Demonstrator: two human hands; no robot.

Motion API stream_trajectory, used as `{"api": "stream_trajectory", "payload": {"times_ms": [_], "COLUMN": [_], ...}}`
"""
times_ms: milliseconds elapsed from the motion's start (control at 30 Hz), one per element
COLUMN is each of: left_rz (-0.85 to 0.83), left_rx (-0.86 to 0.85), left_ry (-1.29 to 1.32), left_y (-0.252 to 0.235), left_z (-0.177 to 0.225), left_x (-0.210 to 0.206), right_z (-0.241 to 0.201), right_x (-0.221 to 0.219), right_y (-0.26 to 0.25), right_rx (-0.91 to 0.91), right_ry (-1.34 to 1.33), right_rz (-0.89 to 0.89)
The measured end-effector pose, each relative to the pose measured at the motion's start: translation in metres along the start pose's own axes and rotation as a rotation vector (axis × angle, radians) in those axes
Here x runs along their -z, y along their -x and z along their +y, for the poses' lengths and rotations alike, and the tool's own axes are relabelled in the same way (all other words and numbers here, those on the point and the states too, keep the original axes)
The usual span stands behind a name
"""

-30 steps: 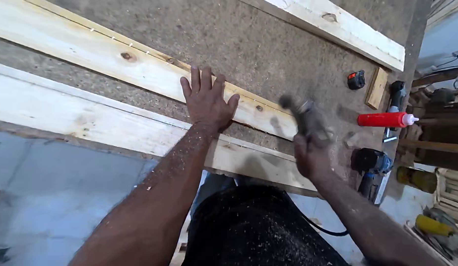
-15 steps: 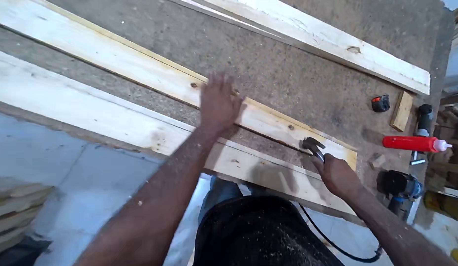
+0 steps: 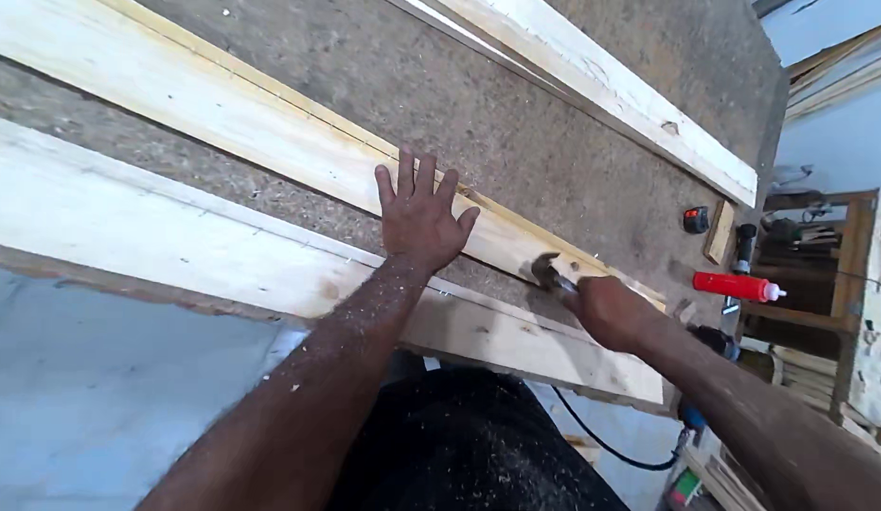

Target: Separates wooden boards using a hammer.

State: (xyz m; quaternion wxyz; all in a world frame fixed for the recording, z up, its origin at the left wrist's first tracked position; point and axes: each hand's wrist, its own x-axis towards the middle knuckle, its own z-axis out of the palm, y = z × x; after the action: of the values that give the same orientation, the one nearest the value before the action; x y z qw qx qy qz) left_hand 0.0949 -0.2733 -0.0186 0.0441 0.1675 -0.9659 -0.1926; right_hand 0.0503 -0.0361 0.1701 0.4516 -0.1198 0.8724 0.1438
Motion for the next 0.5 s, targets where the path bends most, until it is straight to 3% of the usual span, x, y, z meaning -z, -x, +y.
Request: {"api": "stream_trajectory", "payload": {"times_ms": [67, 100, 167, 233, 300, 333, 367, 400, 433, 500], "left_rz": [0.01, 0.008, 0.022, 0.012, 0.011, 0.02, 0.023, 0.03, 0.043, 0.021], "left_rx": [0.008, 0.002, -0.002, 0.001, 0.013, 0.013, 0.008, 0.009, 0.019, 0.017], "left_ry": [-0.006, 0.0, 0.002, -0.008, -0.016, -0.016, -0.014, -0.015, -0.025, -0.032], "left_y": [-0.004, -0.001, -0.002, -0.001, -0.004, -0.004, -0.001, 0.0, -0.006, -0.003], "left_z": [-0.003, -0.001, -0.001, 0.0, -0.002, -0.002, -0.001, 0.0, -0.001, 0.0], "left_x": [-0.001, -0.002, -0.003, -0.001, 0.0, -0.001, -0.001, -0.001, -0.001, 0.0], "right_z": [-0.011, -0.018, -0.027, -0.021, 0.002, 0.011, 0.014, 0.014, 0.012, 0.011], "right_x": [0.031, 0.044, 0.047, 0.012, -0.031, -0.039, -0.037, -0.023, -0.006, 0.005], "right_y": [0.019, 0.035, 0.045, 0.028, 0.004, -0.002, -0.002, 0.0, 0.004, 0.031], "right_rx": [-0.008, 0.032, 0.216, 0.407, 0.345, 0.187, 0.043, -0.035, -0.051, 0.061], "right_ry": [0.037, -0.007, -0.172, -0.327, -0.254, -0.189, -0.136, -0.085, -0.042, -0.097], "right_rz": [0.046, 0.16, 0.57, 0.797, 0.614, 0.373, 0.155, 0.05, 0.052, 0.304]}}
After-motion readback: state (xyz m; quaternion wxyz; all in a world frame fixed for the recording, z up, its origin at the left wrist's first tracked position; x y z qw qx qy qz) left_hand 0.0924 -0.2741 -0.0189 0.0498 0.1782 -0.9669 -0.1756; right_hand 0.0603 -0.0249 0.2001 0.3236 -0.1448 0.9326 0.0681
